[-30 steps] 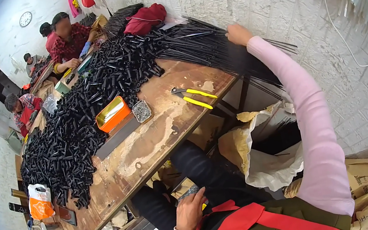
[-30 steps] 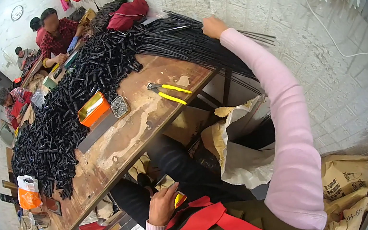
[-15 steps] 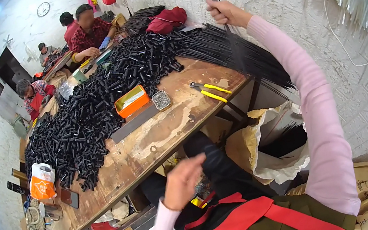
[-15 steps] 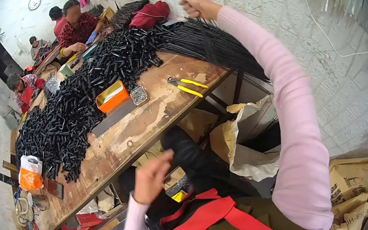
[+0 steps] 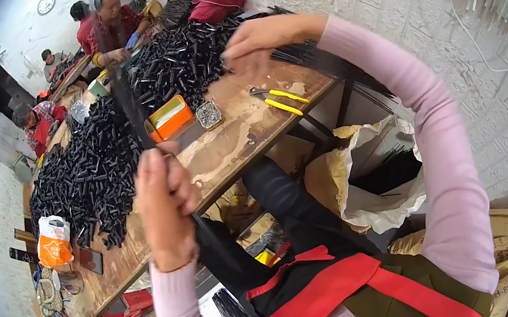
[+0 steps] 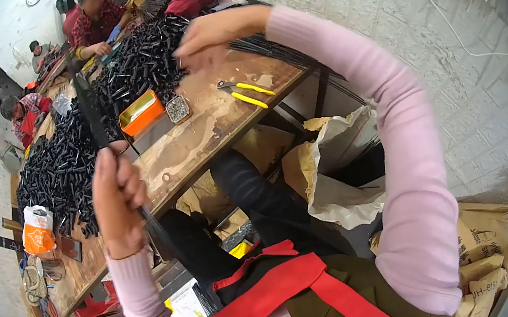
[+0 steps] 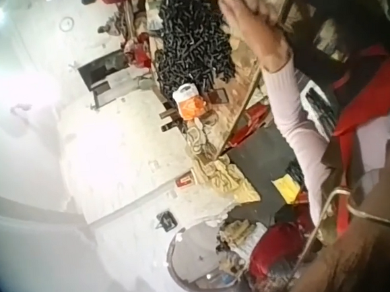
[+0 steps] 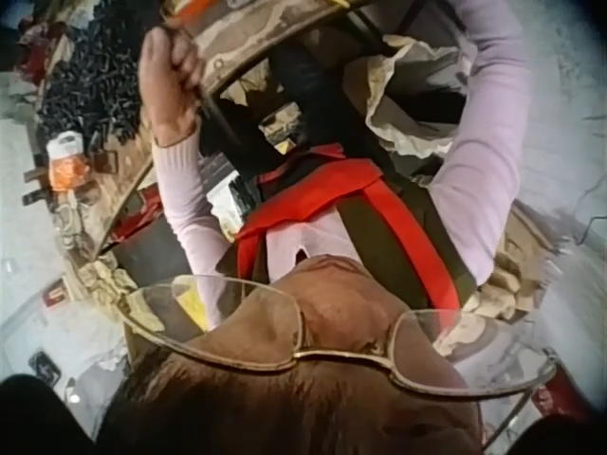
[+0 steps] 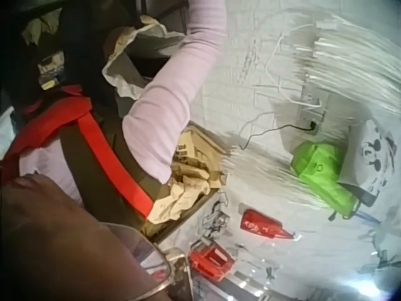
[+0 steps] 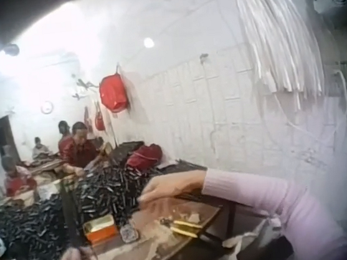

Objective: The person is bundling, aligning, and trimming electrical wire components using a jig and wire cutters.

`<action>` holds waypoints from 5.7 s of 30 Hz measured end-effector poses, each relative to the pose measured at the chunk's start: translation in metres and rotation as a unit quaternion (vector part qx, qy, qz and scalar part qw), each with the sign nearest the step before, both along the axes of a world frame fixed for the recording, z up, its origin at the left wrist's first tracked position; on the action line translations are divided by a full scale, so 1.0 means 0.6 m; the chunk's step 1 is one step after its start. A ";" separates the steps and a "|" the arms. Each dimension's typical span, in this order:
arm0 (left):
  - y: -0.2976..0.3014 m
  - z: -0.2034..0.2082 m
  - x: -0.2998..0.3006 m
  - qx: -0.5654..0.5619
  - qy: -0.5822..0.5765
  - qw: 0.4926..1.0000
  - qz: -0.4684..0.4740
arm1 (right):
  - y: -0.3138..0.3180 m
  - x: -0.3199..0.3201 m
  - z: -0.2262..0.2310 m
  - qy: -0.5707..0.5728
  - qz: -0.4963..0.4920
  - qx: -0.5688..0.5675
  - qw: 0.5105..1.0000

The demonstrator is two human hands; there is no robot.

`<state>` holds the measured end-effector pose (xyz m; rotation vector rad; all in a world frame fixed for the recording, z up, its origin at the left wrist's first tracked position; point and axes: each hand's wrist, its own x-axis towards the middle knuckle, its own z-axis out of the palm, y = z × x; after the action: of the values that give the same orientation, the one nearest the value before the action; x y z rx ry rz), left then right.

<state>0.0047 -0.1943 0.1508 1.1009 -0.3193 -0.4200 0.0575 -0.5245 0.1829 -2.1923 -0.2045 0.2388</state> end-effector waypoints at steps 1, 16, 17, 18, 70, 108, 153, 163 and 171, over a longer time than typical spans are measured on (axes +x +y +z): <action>0.021 0.010 0.010 0.009 -0.023 1.000 0.001 | -0.060 0.030 -0.047 -0.053 -0.045 -0.086 0.994; -0.029 0.019 -0.001 0.051 -0.044 0.997 0.022 | -0.285 0.011 -0.348 -0.248 -0.228 -0.522 0.784; -0.028 0.021 -0.002 0.051 -0.043 0.997 0.025 | -0.286 0.014 -0.337 -0.249 -0.225 -0.522 0.784; -0.027 0.023 -0.003 0.047 -0.039 0.998 0.016 | -0.287 0.016 -0.325 -0.212 -0.231 -0.500 0.807; 0.137 -0.041 -0.009 -0.014 0.009 0.997 -0.078 | 0.383 0.000 0.021 0.056 0.167 0.432 0.885; 0.155 -0.185 0.119 -0.254 0.178 0.930 -0.199 | 0.396 -0.091 -0.150 -0.124 0.138 0.163 0.969; 0.117 -0.086 0.053 0.075 -0.103 0.990 0.058 | 0.237 0.436 -0.286 -0.244 0.034 -0.317 0.916; 0.120 -0.086 0.076 0.200 -0.103 0.970 0.097 | 0.288 0.121 -0.100 -0.413 0.102 -0.067 0.902; 0.114 -0.087 0.087 0.051 -0.072 0.990 0.109 | 0.310 -0.037 -0.075 -0.495 0.124 -0.188 0.839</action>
<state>0.0567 -0.1259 0.0985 1.2548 -0.3020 -0.1635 0.0353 -0.3382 0.1381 -2.4746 -1.0960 -0.8206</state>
